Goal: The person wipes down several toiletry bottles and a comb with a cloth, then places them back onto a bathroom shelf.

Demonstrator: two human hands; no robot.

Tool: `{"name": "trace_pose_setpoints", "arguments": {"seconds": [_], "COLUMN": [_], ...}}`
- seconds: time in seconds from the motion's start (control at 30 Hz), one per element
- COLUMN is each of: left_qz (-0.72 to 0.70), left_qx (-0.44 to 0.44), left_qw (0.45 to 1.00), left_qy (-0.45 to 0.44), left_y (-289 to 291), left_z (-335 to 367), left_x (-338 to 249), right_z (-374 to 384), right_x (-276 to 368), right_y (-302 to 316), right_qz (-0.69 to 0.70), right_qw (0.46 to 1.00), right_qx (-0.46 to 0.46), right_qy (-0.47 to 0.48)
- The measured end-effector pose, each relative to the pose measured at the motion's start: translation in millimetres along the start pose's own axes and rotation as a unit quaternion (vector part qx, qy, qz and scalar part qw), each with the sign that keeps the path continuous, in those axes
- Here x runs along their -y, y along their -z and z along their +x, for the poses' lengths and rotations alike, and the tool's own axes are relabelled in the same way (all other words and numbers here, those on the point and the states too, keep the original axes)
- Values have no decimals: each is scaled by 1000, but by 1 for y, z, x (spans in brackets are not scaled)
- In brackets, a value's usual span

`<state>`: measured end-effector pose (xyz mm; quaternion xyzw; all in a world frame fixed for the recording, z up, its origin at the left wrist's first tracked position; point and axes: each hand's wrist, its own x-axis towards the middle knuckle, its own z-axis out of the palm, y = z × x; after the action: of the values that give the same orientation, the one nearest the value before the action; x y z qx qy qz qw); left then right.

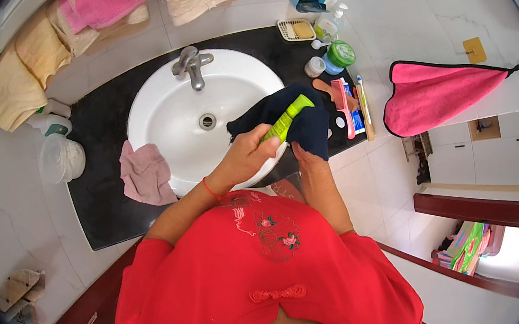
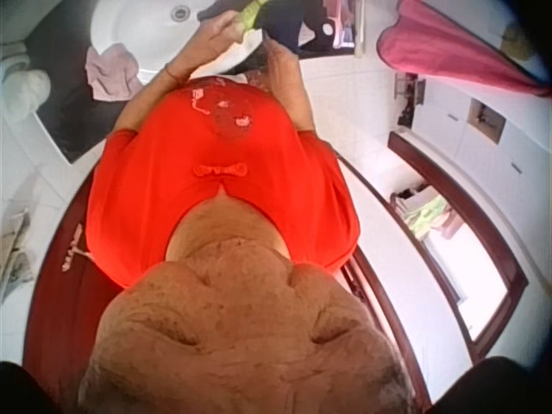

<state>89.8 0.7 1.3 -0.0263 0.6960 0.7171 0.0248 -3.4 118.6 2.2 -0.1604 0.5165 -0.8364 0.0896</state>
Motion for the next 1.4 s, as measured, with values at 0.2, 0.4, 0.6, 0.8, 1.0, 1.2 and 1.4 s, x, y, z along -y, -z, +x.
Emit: {"name": "trace_pose_setpoints", "arguments": {"seconds": [0.2,0.4,0.6,0.8,1.0,1.2,1.4], "left_qz": [106,-386,-305,83,216,279,317], "left_qx": [43,239,192,-24,-140,-176,-206], "left_qw": [993,882,926,996,947,912,883], "left_qy": [-27,129,111,-23,-191,-242,-279], "left_y": [5,-5,-6,-13,-12,-3,-2], "left_z": [3,-5,-10,-5,1,3,3], "left_x": [18,16,-4,7,39,44,39], "right_z": [1,-3,5,-3,-13,-25,-21], "right_x": [18,17,-3,27,21,14,25], "right_y": [-14,-14,15,-15,-26,-26,-23], "right_qz": [51,222,-176,-97,-181,-165,-200], "right_qw": [996,966,975,989,973,980,970], "right_qx": [64,55,131,62,119,101,127], "right_qy": [-42,-119,22,-91,-76,-44,48]}}
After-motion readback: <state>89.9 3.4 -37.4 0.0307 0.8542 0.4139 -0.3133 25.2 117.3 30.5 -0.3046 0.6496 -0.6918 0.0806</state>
